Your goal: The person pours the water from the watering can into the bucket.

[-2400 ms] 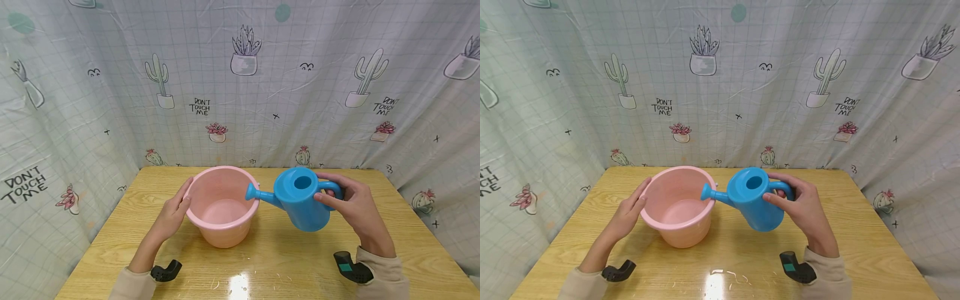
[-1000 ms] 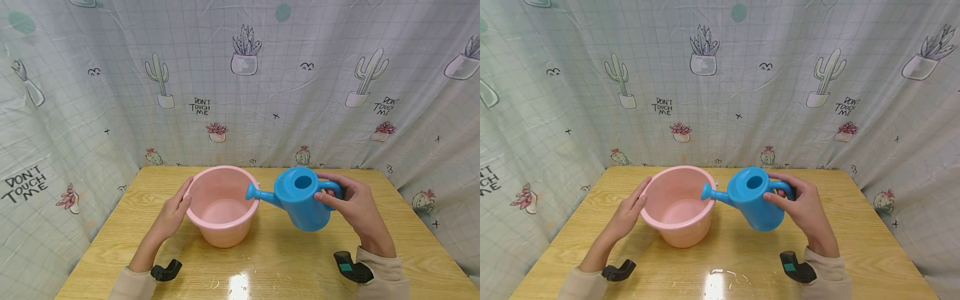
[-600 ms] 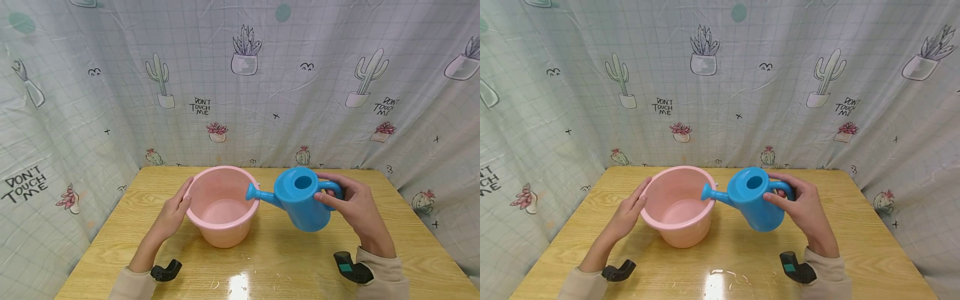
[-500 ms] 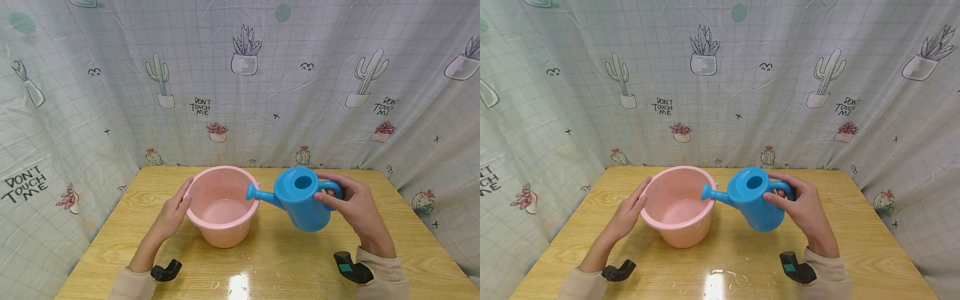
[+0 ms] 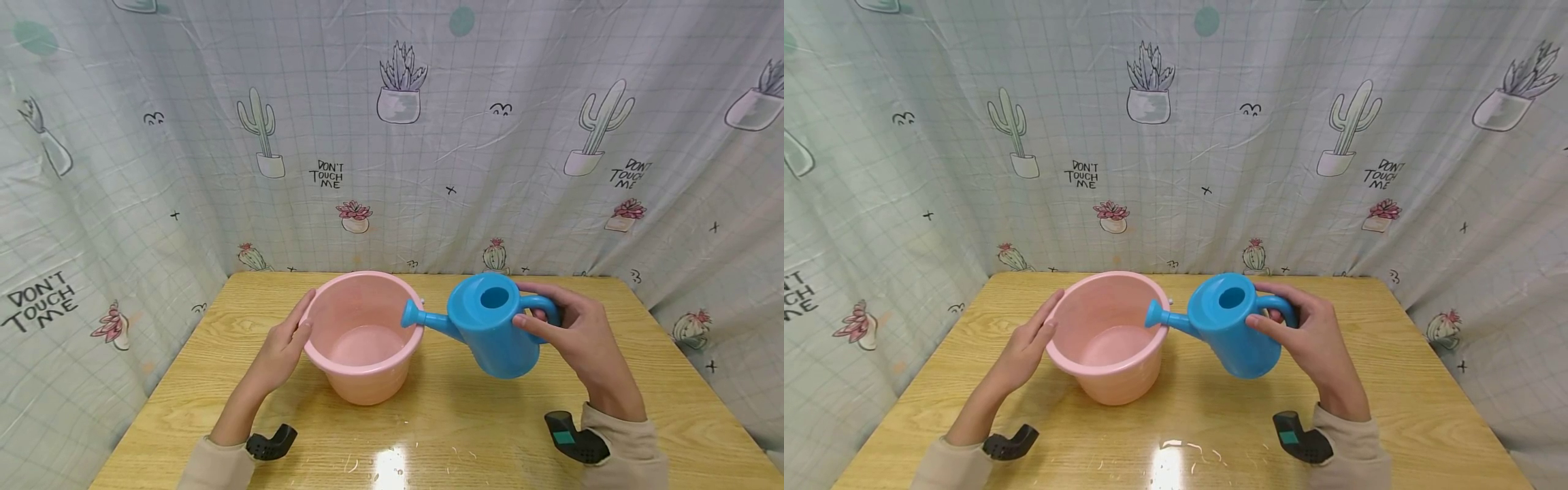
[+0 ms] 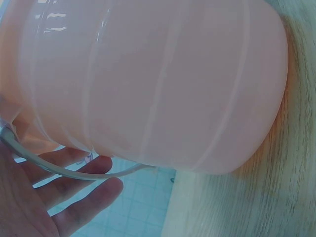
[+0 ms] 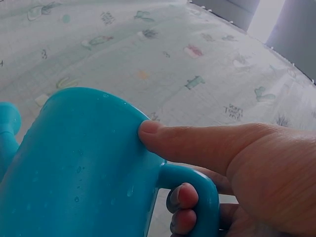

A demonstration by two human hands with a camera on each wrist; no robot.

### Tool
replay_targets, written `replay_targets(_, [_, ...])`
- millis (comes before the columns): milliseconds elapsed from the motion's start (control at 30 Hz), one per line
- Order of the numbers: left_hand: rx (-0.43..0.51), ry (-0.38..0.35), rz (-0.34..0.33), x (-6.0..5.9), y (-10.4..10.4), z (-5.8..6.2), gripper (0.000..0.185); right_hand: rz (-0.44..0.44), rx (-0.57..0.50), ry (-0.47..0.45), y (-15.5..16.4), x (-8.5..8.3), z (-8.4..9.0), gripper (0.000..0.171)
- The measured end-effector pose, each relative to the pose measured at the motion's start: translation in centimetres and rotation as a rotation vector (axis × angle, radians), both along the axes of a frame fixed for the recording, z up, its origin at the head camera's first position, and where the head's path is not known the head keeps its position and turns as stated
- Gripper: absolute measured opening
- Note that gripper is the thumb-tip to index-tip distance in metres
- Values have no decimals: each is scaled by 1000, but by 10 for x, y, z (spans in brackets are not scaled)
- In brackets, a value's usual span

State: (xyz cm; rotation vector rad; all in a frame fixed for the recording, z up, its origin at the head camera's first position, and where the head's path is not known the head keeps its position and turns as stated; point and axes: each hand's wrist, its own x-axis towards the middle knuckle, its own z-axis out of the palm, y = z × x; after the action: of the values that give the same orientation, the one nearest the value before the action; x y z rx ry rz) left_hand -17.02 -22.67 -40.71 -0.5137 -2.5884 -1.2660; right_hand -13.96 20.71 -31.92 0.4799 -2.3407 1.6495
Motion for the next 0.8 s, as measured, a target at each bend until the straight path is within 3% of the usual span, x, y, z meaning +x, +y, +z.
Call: replay_targets(800, [-2,2,2,1,0,0,51,-13,6,-5,0,1,-1,44])
